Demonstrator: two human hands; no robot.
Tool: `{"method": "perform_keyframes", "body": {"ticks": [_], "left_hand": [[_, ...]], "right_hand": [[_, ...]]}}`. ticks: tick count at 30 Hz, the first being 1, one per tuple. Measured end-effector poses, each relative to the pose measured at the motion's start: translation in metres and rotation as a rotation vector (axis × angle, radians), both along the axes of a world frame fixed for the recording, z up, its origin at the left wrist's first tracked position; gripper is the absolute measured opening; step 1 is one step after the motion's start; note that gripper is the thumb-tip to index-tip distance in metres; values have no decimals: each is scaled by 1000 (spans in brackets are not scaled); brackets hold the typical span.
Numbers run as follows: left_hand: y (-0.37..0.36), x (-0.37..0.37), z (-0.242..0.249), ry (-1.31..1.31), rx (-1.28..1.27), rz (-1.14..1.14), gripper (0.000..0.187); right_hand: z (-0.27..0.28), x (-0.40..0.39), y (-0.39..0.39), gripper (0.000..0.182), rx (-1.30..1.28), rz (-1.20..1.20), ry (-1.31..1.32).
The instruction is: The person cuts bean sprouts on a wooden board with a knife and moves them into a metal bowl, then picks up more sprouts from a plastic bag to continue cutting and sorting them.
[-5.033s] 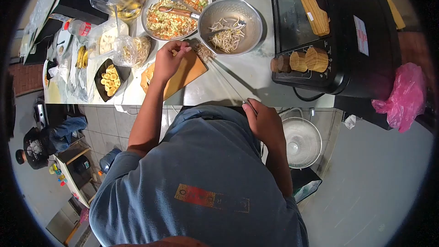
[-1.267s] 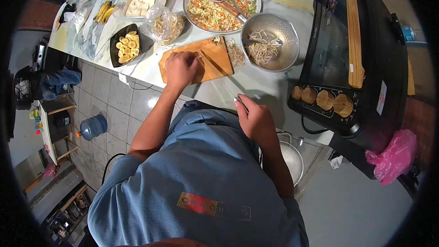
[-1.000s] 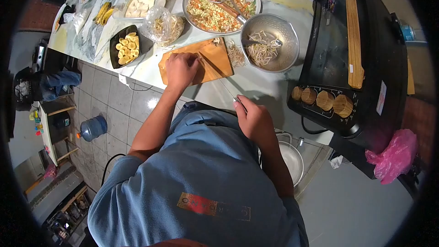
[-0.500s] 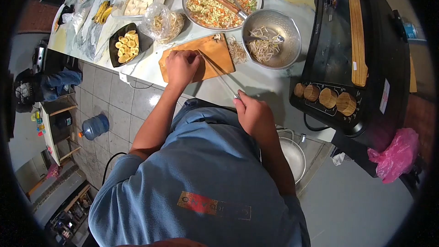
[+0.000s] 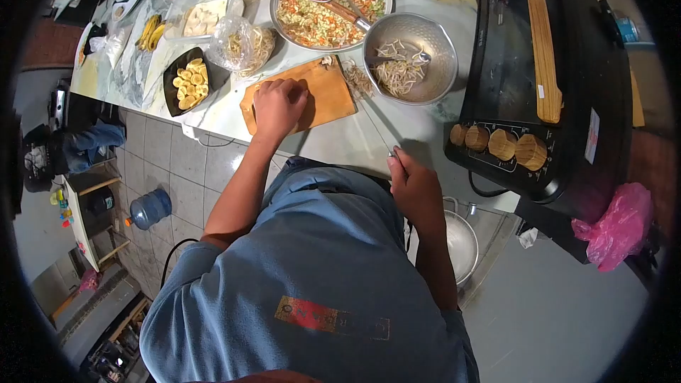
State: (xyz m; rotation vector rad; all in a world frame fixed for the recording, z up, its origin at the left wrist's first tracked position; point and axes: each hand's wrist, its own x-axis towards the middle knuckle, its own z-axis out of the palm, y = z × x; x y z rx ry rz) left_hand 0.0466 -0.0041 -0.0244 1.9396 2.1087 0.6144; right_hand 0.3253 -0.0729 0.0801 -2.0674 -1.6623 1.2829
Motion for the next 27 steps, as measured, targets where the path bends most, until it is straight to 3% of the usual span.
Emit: {"method": "perform_keyframes", "body": {"ticks": [7, 11, 13, 15, 18, 27], "left_hand": [[11, -1, -1, 10, -55, -55, 16], [30, 4, 15, -199, -9, -135, 15], [39, 16, 35, -405, -123, -98, 15], [50, 28, 38, -426, -94, -144, 17], [72, 51, 44, -582, -35, -263, 18], [93, 100, 49, -594, -143, -432, 19]], "right_hand": [[-2, 6, -13, 40, -6, -122, 78], [-1, 13, -24, 40, -44, -167, 91], [-3, 17, -30, 40, -53, -207, 118], [-10, 21, -38, 40, 73, -143, 78], [-15, 24, -47, 40, 32, -192, 83], [-10, 22, -71, 44, 68, -250, 116]]}}
